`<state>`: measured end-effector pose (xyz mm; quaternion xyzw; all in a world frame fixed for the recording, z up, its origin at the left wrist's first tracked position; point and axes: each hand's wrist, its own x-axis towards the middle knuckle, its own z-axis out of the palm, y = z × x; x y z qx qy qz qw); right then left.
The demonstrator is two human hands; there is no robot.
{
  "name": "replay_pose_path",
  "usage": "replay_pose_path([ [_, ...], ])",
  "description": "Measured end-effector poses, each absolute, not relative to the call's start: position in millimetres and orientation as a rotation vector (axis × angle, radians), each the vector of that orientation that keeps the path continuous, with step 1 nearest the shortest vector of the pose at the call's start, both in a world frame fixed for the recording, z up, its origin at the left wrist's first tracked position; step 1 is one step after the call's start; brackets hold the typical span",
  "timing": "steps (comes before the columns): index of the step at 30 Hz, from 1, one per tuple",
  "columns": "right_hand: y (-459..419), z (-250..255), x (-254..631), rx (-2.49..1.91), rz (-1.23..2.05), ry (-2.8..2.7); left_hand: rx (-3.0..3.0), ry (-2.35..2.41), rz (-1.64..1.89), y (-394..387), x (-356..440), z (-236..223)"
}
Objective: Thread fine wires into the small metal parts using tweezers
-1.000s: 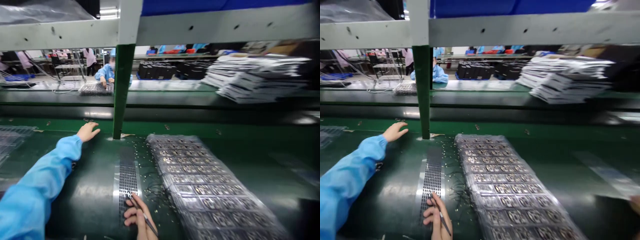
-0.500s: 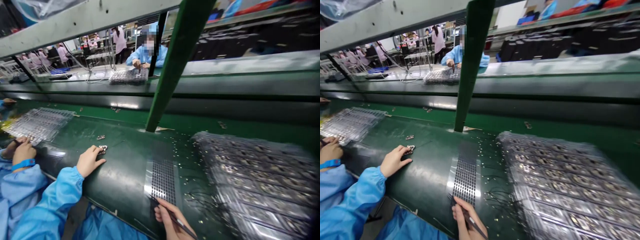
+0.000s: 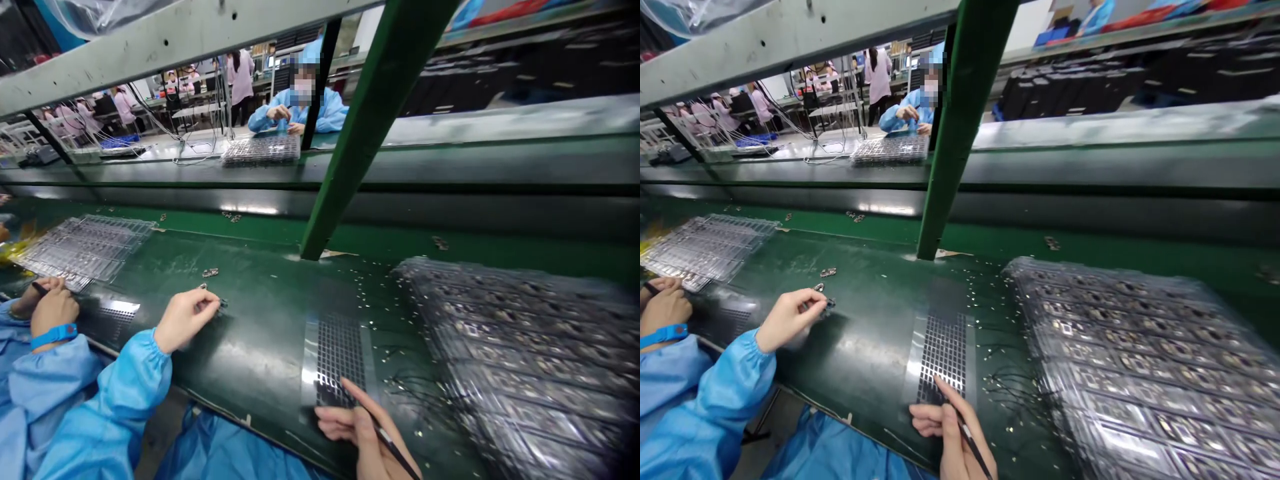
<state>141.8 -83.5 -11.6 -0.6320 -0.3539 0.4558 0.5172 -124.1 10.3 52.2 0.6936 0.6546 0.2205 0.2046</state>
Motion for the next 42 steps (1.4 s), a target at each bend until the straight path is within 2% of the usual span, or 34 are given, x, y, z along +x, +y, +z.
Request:
replay_pose_path([
  [4,-80,-1,139,-1.378,1.184,-0.985,1.525,1.306,0.481,10,-80,58],
  [8,-75,4,139,-1.332,1.128,-1.008,1.613,1.123,0.453,17,-51,55],
  [14,-73,-3,137,-1.305,0.969,-0.890,1.301,1.106,0.583,17,-29,38],
  [17,-70,-8,133,-1.273,0.949,-0.895,1.219,1.064,0.531,11,-19,28],
  [26,-69,-7,128,-1.334,1.006,-0.967,1.632,1.042,0.413,6,-8,25],
  [42,-72,-13,129,-1.347,1.103,-0.885,1.585,1.123,0.466,7,-7,10],
])
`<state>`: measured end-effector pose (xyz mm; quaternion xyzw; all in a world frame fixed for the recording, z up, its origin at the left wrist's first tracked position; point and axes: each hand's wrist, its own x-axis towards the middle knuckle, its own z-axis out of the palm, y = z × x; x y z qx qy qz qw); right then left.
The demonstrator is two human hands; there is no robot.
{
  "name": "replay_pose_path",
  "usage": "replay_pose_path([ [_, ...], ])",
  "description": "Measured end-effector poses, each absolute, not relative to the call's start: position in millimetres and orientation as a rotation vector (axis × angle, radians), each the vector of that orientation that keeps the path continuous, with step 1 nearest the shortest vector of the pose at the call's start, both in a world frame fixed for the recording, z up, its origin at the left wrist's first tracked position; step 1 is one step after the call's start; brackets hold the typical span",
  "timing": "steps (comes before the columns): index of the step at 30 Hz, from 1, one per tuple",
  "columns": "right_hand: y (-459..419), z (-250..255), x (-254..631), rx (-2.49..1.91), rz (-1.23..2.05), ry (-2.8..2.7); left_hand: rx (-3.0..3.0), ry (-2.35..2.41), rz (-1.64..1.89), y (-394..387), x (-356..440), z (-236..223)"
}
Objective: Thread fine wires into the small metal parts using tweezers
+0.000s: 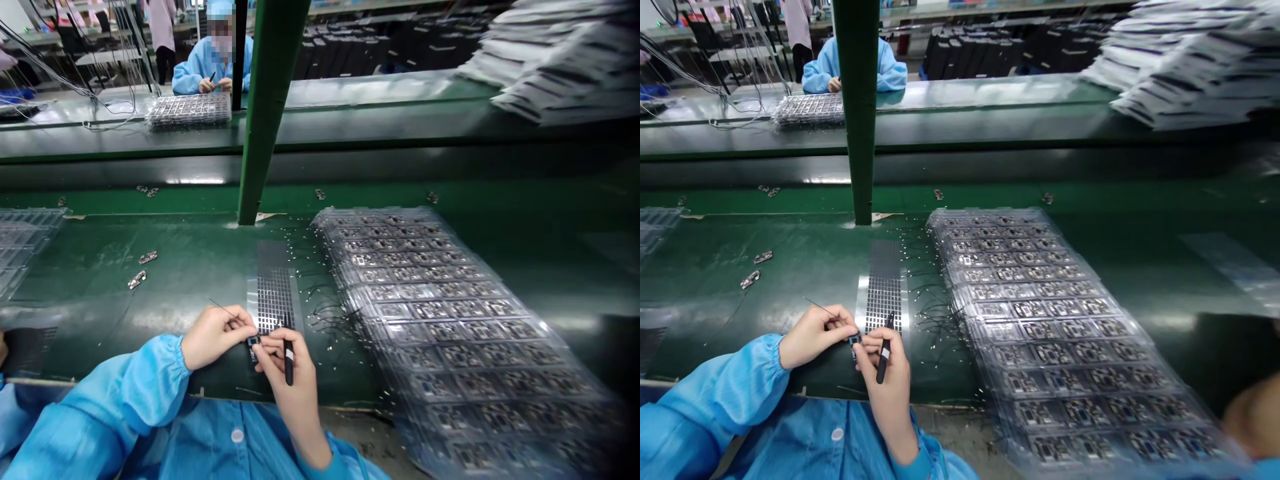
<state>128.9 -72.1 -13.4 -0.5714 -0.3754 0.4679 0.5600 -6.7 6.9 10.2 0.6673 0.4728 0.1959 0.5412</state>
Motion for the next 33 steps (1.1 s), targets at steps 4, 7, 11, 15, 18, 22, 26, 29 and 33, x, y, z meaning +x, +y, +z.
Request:
replay_pose_path([
  [4,-72,-15,128,-1.349,1.096,-0.878,1.637,1.107,0.441,8,-8,11],
  [7,-71,-14,128,-1.339,1.093,-0.887,1.656,1.097,0.434,9,-10,13],
  [11,-69,-13,129,-1.332,1.083,-0.913,1.758,1.050,0.428,10,-12,17],
  [15,-69,-13,128,-1.337,1.044,-0.914,1.828,1.021,0.420,9,-13,17],
  [18,-70,-14,126,-1.334,1.002,-0.926,1.833,1.032,0.402,6,-12,13],
  [22,-72,-15,124,-1.328,0.955,-0.943,1.823,1.028,0.405,4,-8,9],
  [26,-72,-18,124,-1.362,0.910,-0.956,1.724,1.041,0.407,5,-6,8],
  [29,-71,-21,125,-1.356,0.924,-1.000,1.644,1.035,0.403,7,-5,8],
  [33,-70,-24,129,-1.321,0.977,-1.030,1.611,1.042,0.419,7,-6,6],
])
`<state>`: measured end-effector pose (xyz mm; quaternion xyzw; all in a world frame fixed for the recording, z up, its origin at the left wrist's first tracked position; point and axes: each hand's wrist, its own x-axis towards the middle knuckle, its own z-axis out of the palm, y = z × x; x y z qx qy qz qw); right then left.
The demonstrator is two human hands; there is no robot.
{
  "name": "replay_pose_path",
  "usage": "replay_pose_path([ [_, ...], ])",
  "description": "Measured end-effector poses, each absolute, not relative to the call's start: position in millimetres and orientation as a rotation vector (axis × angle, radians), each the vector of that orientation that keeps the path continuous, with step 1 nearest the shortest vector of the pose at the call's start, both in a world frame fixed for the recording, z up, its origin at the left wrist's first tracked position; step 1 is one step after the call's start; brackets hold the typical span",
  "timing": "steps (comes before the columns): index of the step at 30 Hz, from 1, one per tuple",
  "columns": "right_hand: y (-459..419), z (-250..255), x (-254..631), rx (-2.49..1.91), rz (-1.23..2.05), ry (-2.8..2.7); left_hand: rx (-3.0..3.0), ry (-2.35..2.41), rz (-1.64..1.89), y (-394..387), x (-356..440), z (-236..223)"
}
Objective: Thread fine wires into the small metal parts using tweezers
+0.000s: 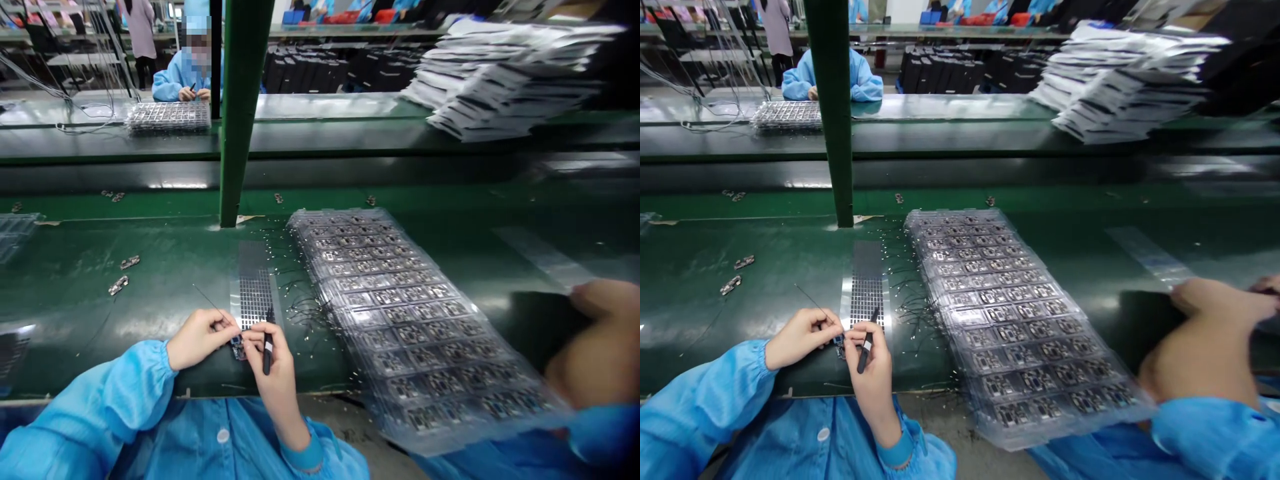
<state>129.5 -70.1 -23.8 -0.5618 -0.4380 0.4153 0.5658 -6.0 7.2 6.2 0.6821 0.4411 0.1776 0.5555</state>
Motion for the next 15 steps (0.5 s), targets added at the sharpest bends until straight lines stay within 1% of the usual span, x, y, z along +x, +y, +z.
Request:
replay_pose_path([
  [10,-72,-21,126,-1.317,1.016,-0.981,1.674,1.025,0.435,4,-7,6],
  [15,-77,-14,143,-1.244,1.066,-0.711,1.609,1.058,0.487,12,-13,10],
])
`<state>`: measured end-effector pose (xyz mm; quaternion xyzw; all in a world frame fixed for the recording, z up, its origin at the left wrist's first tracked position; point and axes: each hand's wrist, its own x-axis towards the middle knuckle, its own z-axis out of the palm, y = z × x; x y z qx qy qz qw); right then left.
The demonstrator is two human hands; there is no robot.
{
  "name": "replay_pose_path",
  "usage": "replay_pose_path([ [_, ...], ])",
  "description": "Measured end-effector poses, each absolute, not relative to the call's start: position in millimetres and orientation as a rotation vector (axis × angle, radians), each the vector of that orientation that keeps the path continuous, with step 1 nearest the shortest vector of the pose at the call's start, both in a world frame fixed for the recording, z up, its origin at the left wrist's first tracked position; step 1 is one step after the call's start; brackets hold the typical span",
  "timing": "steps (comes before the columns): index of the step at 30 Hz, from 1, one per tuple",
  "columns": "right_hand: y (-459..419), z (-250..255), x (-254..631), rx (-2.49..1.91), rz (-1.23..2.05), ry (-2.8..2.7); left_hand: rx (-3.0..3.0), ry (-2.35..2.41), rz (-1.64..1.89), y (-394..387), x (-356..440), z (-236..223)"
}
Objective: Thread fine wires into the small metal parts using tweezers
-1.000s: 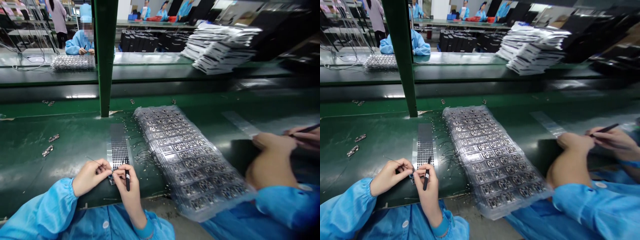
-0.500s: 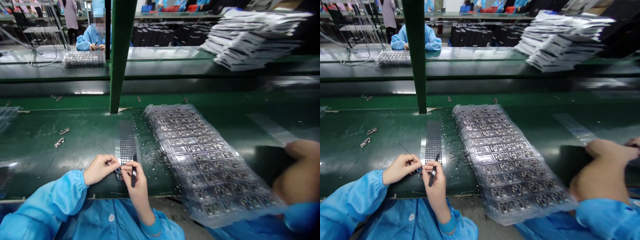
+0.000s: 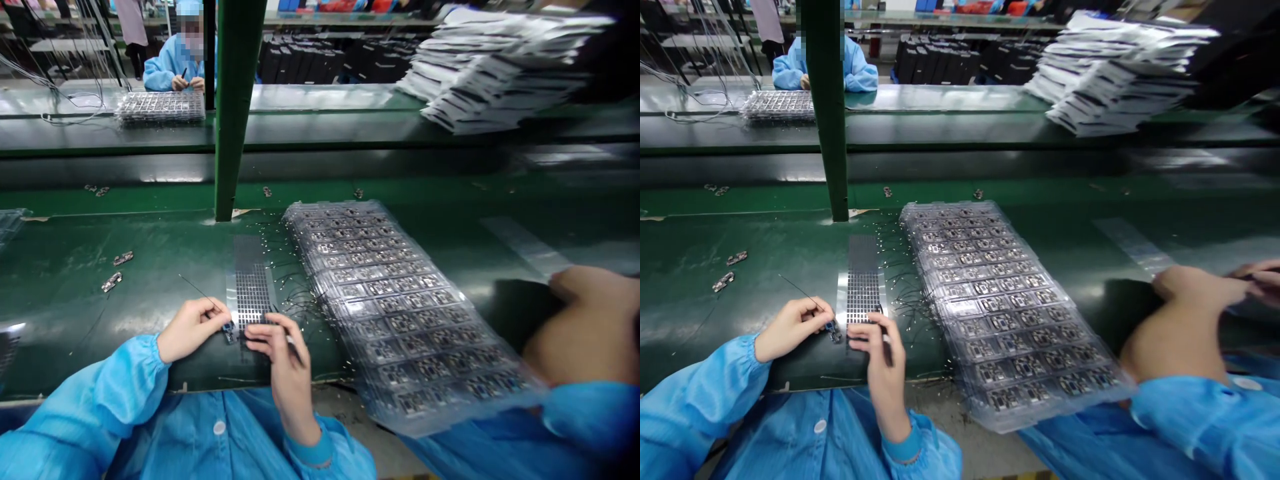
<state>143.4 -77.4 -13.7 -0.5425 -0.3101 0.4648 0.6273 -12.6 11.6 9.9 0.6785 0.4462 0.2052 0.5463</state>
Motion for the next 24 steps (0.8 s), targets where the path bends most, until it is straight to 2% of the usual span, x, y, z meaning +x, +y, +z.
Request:
replay_pose_path([
  [4,-93,-7,170,-1.197,1.211,-0.531,1.608,1.015,0.345,16,-17,11],
  [8,-107,-12,174,-1.359,1.315,-0.634,1.691,0.835,0.197,12,-15,11],
  [18,-108,-21,166,-1.603,1.035,-0.929,1.934,0.672,0.228,3,-8,12],
  [24,-109,-22,168,-1.671,1.019,-0.998,1.911,0.613,0.234,-2,-1,9],
])
